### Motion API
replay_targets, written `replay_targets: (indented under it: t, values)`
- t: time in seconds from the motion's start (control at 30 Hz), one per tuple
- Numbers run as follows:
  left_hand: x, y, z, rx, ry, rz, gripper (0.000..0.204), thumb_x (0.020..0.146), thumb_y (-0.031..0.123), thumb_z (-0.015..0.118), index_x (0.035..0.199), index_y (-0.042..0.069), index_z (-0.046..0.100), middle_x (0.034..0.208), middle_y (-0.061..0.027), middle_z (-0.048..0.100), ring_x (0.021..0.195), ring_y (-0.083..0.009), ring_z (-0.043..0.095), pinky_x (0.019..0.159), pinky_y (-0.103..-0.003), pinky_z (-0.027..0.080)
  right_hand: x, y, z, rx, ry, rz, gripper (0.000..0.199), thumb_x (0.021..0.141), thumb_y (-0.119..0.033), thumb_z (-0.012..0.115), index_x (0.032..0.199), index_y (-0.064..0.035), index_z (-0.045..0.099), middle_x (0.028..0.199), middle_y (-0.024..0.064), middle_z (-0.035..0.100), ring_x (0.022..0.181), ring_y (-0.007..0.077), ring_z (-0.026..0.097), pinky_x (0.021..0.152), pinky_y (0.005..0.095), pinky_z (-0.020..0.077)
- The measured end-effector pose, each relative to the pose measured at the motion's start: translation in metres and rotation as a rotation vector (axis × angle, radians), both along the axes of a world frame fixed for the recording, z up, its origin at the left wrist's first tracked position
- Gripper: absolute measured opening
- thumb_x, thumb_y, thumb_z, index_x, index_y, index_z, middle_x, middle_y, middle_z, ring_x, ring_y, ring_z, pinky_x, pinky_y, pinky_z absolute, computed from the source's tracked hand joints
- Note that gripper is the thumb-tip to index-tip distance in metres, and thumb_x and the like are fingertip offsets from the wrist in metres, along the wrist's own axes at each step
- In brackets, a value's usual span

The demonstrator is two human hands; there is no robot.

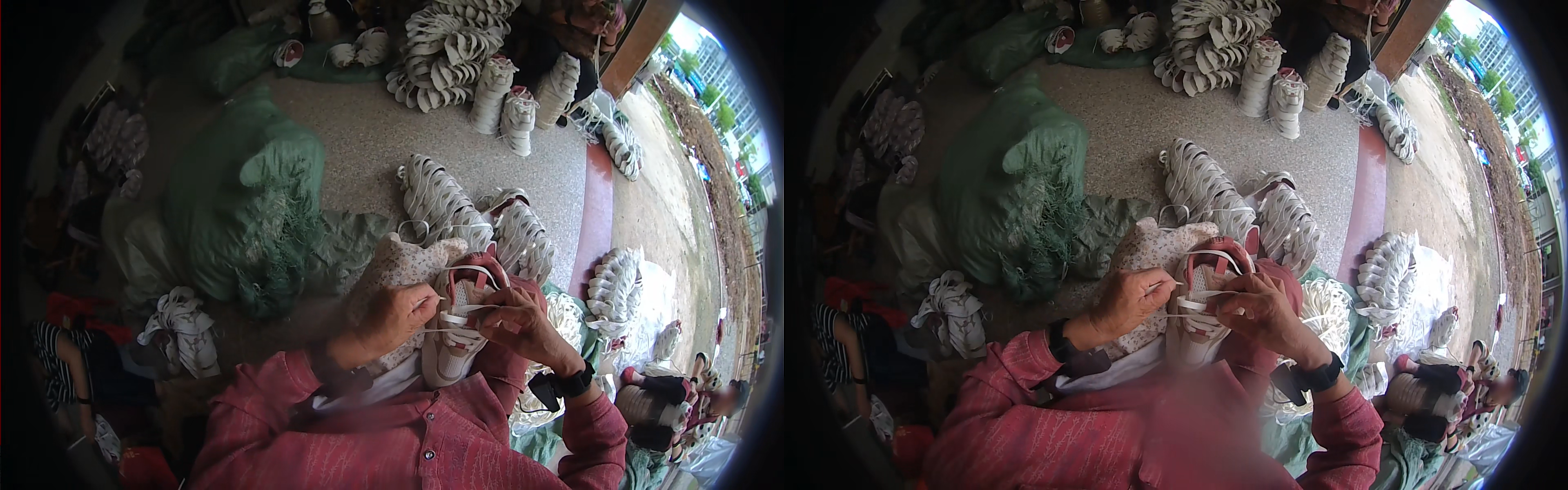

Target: The person sits on the floor and laces a white sneaker with a pink strap. They repeatedly thread a white lace through the eyelets, pull it tight, and adjust the fit. The task is performed on a single shoe resting on their lap.

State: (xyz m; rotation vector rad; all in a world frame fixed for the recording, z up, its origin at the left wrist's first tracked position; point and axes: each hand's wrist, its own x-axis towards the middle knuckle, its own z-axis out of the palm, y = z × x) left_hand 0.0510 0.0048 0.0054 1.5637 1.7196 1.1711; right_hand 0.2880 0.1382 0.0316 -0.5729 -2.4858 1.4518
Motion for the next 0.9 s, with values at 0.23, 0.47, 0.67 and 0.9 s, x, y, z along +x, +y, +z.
replay_targets:
  t: [0.23, 0.47, 0.67, 0.9]
  values:
    - [0.008, 0.011, -0.014, -0.088, -0.071, -0.048, 0.019, 0.091, 0.019, 0.059, 0.087, 0.002, 0.065, 0.067, -0.0141, 0.061, 0.056, -0.0190, 0.059, 0.055, -0.035, 0.046, -0.003, -0.003, 0.008, 0.144, -0.055, 0.014, 0.021, 0.077, -0.012, 0.080, 0.096, -0.0160, 0.076, 0.113, 0.0027, 0.062, 0.113, 0.0229, 0.055, 0.099, 0.0387, 0.0377]
    - [-0.014, 0.029, -0.007, -0.560, -0.560, -0.213, 0.020, 0.092, 0.021, 0.061, 0.086, 0.002, 0.065, 0.068, -0.0014, 0.059, 0.064, -0.0136, 0.057, 0.061, -0.028, 0.047, -0.002, 0.001, 0.018, 0.217, -0.057, 0.101, 0.020, 0.077, -0.012, 0.080, 0.096, -0.0137, 0.075, 0.117, 0.0037, 0.062, 0.116, 0.0247, 0.054, 0.103, 0.0403, 0.0361]
    - [-0.042, 0.048, 0.003, 0.222, 0.149, -0.364, 0.018, 0.084, 0.013, 0.074, 0.100, 0.006, 0.067, 0.113, -0.0040, 0.054, 0.094, -0.0139, 0.058, 0.083, -0.031, 0.051, -0.009, 0.012, 0.043, 0.068, -0.001, -0.069, 0.015, 0.085, -0.010, 0.074, 0.100, -0.0093, 0.074, 0.118, 0.0055, 0.064, 0.112, 0.0233, 0.059, 0.095, 0.0385, 0.0459]
    - [-0.052, 0.072, 0.001, -0.212, -0.158, -0.707, 0.031, 0.076, 0.003, 0.080, 0.103, 0.009, 0.065, 0.120, -0.0021, 0.045, 0.106, -0.0139, 0.056, 0.090, -0.031, 0.049, -0.043, 0.011, 0.022, -0.145, -0.080, -0.090, 0.012, 0.094, -0.007, 0.065, 0.104, -0.0014, 0.069, 0.096, 0.0056, 0.068, 0.087, 0.0107, 0.065, 0.073, 0.0288, 0.0530]
